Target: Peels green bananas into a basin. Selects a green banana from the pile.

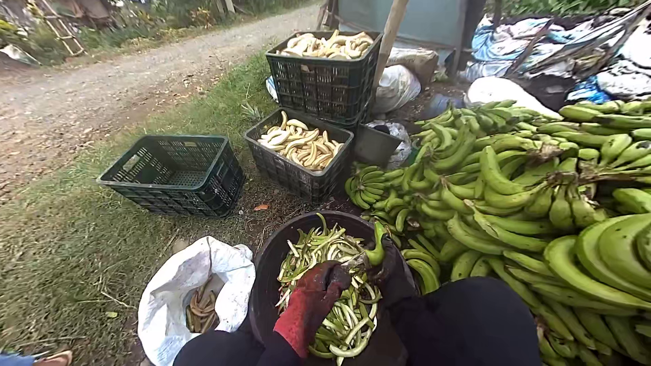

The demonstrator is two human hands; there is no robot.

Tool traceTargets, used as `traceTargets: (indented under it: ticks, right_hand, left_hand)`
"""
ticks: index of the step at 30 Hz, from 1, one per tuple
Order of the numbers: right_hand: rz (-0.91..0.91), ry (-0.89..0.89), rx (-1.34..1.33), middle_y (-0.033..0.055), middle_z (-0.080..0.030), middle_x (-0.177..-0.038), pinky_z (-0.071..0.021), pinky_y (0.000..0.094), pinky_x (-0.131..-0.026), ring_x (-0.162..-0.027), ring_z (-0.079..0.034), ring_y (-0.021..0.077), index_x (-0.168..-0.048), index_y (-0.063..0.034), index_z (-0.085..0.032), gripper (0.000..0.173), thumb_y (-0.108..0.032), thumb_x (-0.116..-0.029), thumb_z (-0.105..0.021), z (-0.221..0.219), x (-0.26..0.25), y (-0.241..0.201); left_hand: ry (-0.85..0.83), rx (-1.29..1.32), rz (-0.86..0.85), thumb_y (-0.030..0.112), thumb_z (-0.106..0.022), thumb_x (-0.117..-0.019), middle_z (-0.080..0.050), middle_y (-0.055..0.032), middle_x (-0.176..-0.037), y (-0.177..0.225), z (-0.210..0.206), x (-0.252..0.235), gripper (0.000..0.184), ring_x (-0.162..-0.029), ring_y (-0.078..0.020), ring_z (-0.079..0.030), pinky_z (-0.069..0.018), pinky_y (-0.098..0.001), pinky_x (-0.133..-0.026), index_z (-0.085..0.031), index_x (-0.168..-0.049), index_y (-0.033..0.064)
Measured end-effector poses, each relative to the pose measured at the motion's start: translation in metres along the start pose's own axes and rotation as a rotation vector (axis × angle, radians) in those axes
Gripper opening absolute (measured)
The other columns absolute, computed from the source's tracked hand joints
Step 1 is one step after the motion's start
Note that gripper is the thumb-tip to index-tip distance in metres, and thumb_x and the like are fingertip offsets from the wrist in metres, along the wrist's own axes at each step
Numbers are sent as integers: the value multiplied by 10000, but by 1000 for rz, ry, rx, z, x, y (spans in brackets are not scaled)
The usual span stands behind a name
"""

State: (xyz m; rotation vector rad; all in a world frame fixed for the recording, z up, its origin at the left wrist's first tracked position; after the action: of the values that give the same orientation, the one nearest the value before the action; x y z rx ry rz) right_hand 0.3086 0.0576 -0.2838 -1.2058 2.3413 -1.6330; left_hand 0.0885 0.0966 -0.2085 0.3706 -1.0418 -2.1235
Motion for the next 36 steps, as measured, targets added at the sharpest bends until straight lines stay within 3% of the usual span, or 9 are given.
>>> traceTargets:
  ticks: [4,7,9,16,20,26,30,33,36]
  right_hand:
    - [90,-27,139,34,-631,-809,-565,298,-610,-663,-615,108,-1158,-67,-611,384,-373,-1105,-385,-19,18,-4]
    - [25,-4,48,3,-602,-735,-545,263,-572,-606,-588,76,-1090,-72,-597,343,-327,-1113,-367,-41,39,-10]
    - [-65,9,-53,-23,-577,-675,-532,232,-517,-547,-570,53,-1017,-112,-571,337,-351,-1112,-352,-51,47,-12]
    - [-198,-91,-164,-1,-588,-662,-537,251,-482,-527,-585,78,-1000,-105,-572,395,-378,-1117,-312,-54,48,-6]
    - [-290,-101,-160,1,-564,-640,-493,238,-403,-461,-548,74,-1044,-103,-586,438,-441,-1105,-314,-48,49,-6]
    - [-188,-316,102,84,-662,-815,-567,276,-556,-639,-643,135,-1194,-13,-593,381,-288,-1110,-344,-27,29,-13]
    - [-335,-371,130,86,-658,-774,-557,266,-514,-590,-636,141,-1154,-27,-583,368,-302,-1114,-342,-31,26,-21]
    - [-328,-425,164,88,-661,-777,-559,285,-513,-588,-638,155,-1221,-49,-580,532,-432,-1117,-227,-36,29,-22]
    - [-91,-465,309,114,-715,-1006,-597,323,-711,-814,-689,160,-1366,-22,-563,651,-450,-1109,-146,-40,47,-28]
  left_hand:
    - [15,-130,-26,535,-560,-994,-724,-31,-1194,-1,-13,-4,480,-1150,-158,-671,-525,-435,-1049,-684,-1281,171]
    - [-22,-119,28,566,-550,-994,-727,-18,-1163,0,-10,-5,484,-1129,-153,-673,-530,-438,-1035,-695,-1245,178]
    - [-51,-109,52,590,-536,-992,-726,-7,-1150,-2,-11,-5,493,-1118,-148,-674,-533,-439,-1026,-698,-1229,190]
    - [-42,-96,39,607,-533,-986,-724,-18,-1148,-12,-12,-3,516,-1116,-153,-672,-528,-435,-1028,-703,-1217,178]
    - [-17,-54,194,555,-506,-1012,-718,-38,-1171,-30,-5,-4,482,-1105,-177,-678,-535,-477,-1005,-683,-1263,184]
    - [-191,104,247,654,-390,-1030,-735,-7,-1099,-17,-1,2,557,-900,-177,-732,-611,-509,-830,-457,-1516,390]
    - [-302,94,176,600,-407,-1049,-718,30,-1195,-7,3,2,473,-984,-142,-721,-593,-475,-905,-534,-1452,388]
    - [-282,69,153,602,-404,-1050,-710,37,-1224,-10,0,-1,475,-1036,-127,-706,-574,-465,-949,-550,-1443,380]
    - [-183,-23,132,561,-427,-1054,-699,23,-1269,-17,-5,-6,459,-1159,-136,-668,-528,-467,-1042,-552,-1452,368]
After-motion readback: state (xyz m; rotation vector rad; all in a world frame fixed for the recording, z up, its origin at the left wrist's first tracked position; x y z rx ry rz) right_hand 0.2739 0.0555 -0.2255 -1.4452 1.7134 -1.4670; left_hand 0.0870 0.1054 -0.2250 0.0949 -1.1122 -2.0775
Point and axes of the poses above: each hand's wrist, its own x-axis away from the middle knuckle, its own z-axis out of the back of the hand, y = z × x, the point moved 2 cm from there along -x, towards the middle knuckle
